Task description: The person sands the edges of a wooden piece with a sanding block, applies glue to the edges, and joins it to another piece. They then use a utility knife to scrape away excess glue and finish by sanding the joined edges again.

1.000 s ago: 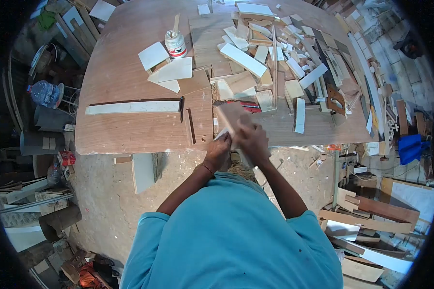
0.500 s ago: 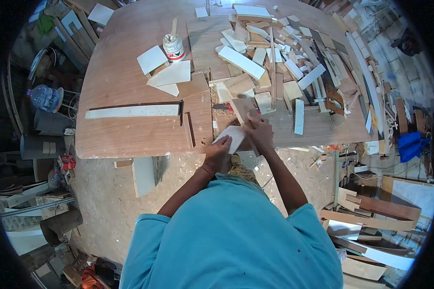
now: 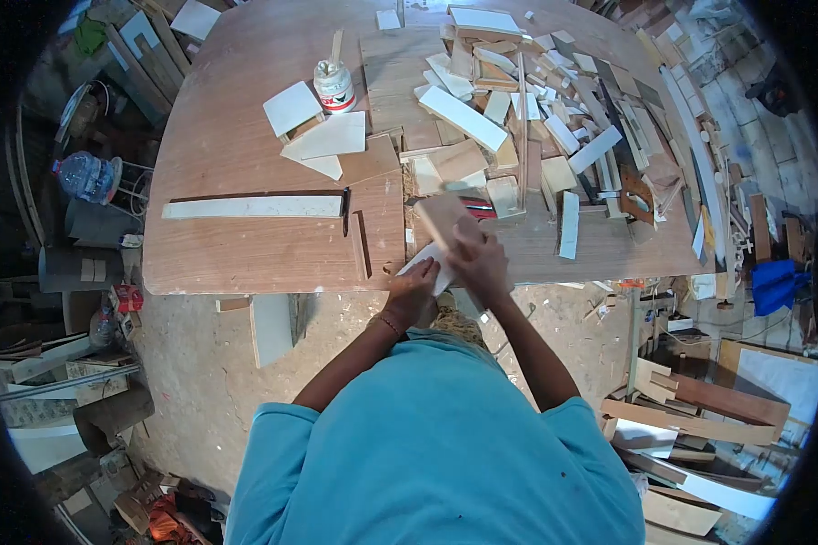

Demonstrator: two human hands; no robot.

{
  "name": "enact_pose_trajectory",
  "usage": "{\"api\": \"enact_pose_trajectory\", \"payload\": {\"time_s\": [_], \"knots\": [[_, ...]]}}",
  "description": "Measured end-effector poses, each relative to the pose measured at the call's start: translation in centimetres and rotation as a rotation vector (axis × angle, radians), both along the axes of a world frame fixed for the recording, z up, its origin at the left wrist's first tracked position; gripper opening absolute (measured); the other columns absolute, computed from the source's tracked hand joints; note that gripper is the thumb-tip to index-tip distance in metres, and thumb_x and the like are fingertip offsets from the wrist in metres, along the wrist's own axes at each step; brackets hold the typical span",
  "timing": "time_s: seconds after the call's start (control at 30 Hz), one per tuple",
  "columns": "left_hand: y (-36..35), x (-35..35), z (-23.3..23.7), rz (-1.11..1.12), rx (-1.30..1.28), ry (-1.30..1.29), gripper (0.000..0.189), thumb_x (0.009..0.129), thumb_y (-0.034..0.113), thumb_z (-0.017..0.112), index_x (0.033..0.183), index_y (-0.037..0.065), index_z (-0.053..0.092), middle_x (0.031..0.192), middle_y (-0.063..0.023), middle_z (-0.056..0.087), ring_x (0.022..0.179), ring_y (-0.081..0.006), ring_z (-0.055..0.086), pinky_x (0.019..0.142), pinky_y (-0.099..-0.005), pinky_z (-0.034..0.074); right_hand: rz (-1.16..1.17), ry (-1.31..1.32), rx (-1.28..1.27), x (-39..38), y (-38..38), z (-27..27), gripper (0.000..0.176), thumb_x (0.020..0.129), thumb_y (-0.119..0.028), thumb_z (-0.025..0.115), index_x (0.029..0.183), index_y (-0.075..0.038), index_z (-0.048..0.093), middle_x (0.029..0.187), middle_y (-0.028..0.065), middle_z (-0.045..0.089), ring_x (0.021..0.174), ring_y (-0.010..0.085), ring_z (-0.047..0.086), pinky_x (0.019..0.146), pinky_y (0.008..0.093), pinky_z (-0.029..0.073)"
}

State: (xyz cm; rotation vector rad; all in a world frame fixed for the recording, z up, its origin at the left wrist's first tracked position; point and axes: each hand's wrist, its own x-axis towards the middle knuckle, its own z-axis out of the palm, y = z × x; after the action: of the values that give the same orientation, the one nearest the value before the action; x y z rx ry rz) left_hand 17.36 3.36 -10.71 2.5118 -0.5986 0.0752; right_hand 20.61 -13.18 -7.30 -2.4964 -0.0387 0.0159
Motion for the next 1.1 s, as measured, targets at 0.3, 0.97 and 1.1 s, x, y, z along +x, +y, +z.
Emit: {"api": "enact_pose_trajectory", "payload": {"time_s": [0.3, 0.97, 1.1], "knots": [[-0.1, 0.1, -1.2, 0.012, -0.133, -0.152, 0.044, 0.063, 0.005, 0.059, 0.108, 0.005, 0.057, 0.107, -0.0136, 0.058, 0.075, -0.0294, 0.06, 0.061, -0.0374, 0.049, -0.115, 0.046, -0.009, 2.7, -1.2, -0.3, 0.05, 0.065, -0.034, 0.07, 0.112, -0.023, 0.058, 0.107, 0.0207, 0.051, 0.093, 0.0357, 0.055, 0.079, 0.0418, 0.046], [1.1, 1.2, 0.3, 0.051, -0.266, 0.049, 0.042, 0.064, 0.002, 0.059, 0.106, 0.004, 0.056, 0.079, -0.0172, 0.06, 0.068, -0.0345, 0.058, 0.057, -0.0429, 0.046, 0.068, -0.366, 0.077, 0.1, 4.0, 2.9, 0.047, 0.062, -0.023, 0.07, 0.108, -0.016, 0.062, 0.105, 0.0188, 0.051, 0.096, 0.0318, 0.053, 0.082, 0.0399, 0.043], [0.5, 0.9, 0.3, 0.097, -0.261, -0.013, 0.041, 0.063, -0.004, 0.057, 0.103, 0.002, 0.057, 0.086, -0.0199, 0.061, 0.071, -0.0372, 0.058, 0.06, -0.0418, 0.047, -0.137, -0.147, 0.229, 4.4, 1.4, 0.3, 0.047, 0.06, -0.03, 0.071, 0.104, -0.014, 0.063, 0.09, 0.0125, 0.057, 0.093, 0.0296, 0.053, 0.082, 0.0395, 0.04]]}}
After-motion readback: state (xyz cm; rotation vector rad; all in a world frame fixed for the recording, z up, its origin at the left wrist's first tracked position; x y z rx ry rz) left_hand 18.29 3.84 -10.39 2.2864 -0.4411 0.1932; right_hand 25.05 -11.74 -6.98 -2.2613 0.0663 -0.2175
